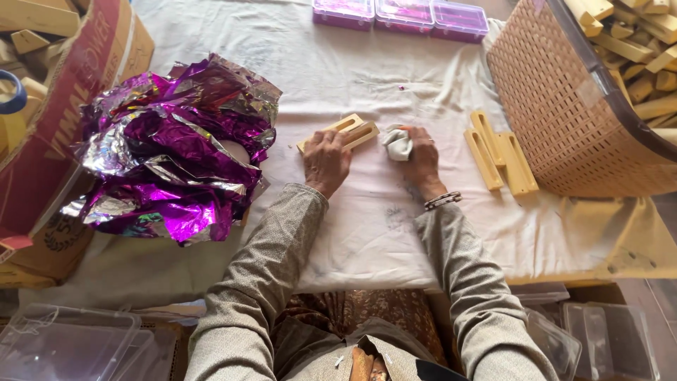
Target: The person wipes a wooden item with a white cloth, then wraps it in a sheet of shiny purple foil. They repeat this process with a second wooden item, wiping it before wrapping it in foil.
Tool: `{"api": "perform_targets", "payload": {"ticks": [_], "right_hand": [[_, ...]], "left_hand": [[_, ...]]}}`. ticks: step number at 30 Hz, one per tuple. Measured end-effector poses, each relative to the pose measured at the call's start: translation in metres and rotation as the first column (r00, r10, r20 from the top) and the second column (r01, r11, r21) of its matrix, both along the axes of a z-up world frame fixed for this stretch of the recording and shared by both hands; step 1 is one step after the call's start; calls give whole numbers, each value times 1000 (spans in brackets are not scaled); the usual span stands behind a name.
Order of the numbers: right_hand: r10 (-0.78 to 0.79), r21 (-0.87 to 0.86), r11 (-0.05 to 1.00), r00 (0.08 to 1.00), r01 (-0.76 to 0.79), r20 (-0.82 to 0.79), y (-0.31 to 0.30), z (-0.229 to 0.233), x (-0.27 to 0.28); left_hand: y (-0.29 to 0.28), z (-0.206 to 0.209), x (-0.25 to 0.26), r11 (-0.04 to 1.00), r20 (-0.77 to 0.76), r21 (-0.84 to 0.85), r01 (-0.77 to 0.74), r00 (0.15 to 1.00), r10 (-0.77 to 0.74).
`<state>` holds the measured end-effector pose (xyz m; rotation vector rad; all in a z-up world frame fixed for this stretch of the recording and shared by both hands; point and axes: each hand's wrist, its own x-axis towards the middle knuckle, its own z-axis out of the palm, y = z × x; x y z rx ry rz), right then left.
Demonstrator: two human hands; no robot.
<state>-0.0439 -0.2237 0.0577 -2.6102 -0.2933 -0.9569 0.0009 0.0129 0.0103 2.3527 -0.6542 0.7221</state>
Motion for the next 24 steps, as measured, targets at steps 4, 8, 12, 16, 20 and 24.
{"api": "perform_targets", "payload": {"ticks": [4, 8, 12, 16, 20, 24], "right_hand": [[-99, 34, 994, 987, 104, -127, 4, 14, -3], [45, 43, 998, 984, -39, -171, -9, -4, 6], [6, -73, 997, 989, -18, -151, -9, -9, 5], [25, -9, 1000, 976, -28, -216, -1, 3, -1], [0, 219, 974, 966, 58, -257, 3, 0, 3], [-33, 133, 991, 992, 17, 119, 5, 10, -6]], "left_hand": [[9, 23, -8, 977, -32, 133, -164, 985, 170], [0, 5, -1, 933, 30, 292, -212, 977, 213], [-4, 29, -17, 880, 153, 426, -213, 975, 161], [-12, -20, 8, 890, 204, 417, -185, 973, 107], [-6, 1, 0, 952, 128, 289, -99, 990, 64], [-18, 2, -6, 978, -472, -190, 80, 866, -162]]}}
